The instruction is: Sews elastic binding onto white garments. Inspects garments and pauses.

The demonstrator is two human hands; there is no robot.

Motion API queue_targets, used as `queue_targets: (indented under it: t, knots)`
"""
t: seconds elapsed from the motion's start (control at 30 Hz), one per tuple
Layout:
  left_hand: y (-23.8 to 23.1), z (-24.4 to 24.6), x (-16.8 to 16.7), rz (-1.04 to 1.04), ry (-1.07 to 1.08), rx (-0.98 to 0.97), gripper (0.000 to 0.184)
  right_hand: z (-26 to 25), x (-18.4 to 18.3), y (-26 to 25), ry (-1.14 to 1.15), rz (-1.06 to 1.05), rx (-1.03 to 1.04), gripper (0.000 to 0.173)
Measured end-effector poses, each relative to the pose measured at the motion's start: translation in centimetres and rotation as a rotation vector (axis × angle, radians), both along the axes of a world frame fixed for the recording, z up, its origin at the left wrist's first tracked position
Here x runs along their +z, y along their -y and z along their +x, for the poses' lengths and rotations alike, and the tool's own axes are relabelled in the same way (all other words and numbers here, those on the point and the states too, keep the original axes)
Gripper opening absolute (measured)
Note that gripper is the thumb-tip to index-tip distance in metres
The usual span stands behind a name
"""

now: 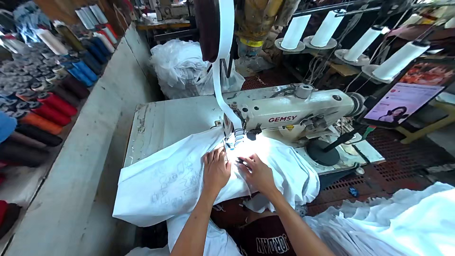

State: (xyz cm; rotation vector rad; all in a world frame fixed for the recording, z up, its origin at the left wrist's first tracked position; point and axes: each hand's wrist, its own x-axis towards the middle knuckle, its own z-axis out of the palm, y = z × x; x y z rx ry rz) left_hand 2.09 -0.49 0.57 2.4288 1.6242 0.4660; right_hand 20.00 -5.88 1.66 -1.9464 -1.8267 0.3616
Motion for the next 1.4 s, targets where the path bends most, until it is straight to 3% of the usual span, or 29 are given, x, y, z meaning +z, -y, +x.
queue_targets:
  t: [0.1,0.2,0.33,0.43,0.57,0.83,0.93,1.07,1.2,1.3,1.4]
  knots:
    - [0.1,0.1,0.1,0.0,-0.012,-0.017,0.04,2.4,0.2,-0.1,0.036,0.02,-0.043,0.039]
    - [0.2,0.2,0.0,0.014,-0.027,-0.022,0.039,2.7,3.4,-0.8,0.038,-0.165,-0.053,0.042]
    - [0.2,0.2,0.3,0.007,-0.033,-0.035,0.039,-1.5,4.7,-0.7,-0.143,-0.212,0.029,0.044]
    - [0.3,0.2,0.9,-0.046,-0.046,-0.053,0.036,-4.3,3.0,-1.4,-0.022,-0.268,0.014,0.046]
    - [-0.3,-0.1,1.5,-0.162,-0.087,-0.081,0.041,-5.0,1.7,-2.2,0.159,-0.214,-0.01,0.05]
    - [-1.5,-0.6,1.5,-0.083,-0.03,-0.118,0.031,-2.5,0.4,-3.6,0.199,-0.055,0.18,0.045]
    - [-2.0,-0.4,1.6,-0.081,-0.04,-0.119,0.039,-1.4,-0.2,-4.9,0.178,0.016,0.254,0.042]
    - [-1.8,1.6,2.7,-0.08,-0.084,0.027,0.04,-0.3,-0.9,-6.5,0.177,0.086,0.29,0.035]
    - [-0.4,4.3,4.2,-0.235,-0.073,0.265,0.046,0.1,-1.0,-6.4,0.202,0.067,0.317,0.038]
    - [-0.3,3.7,2.3,-0.12,-0.025,0.269,0.039,0.3,-1.1,-5.4,0.167,0.162,0.318,0.035]
    - [-0.5,2.9,1.6,-0.065,-0.029,0.216,0.037,-0.2,-0.5,-4.4,0.189,0.115,0.238,0.041]
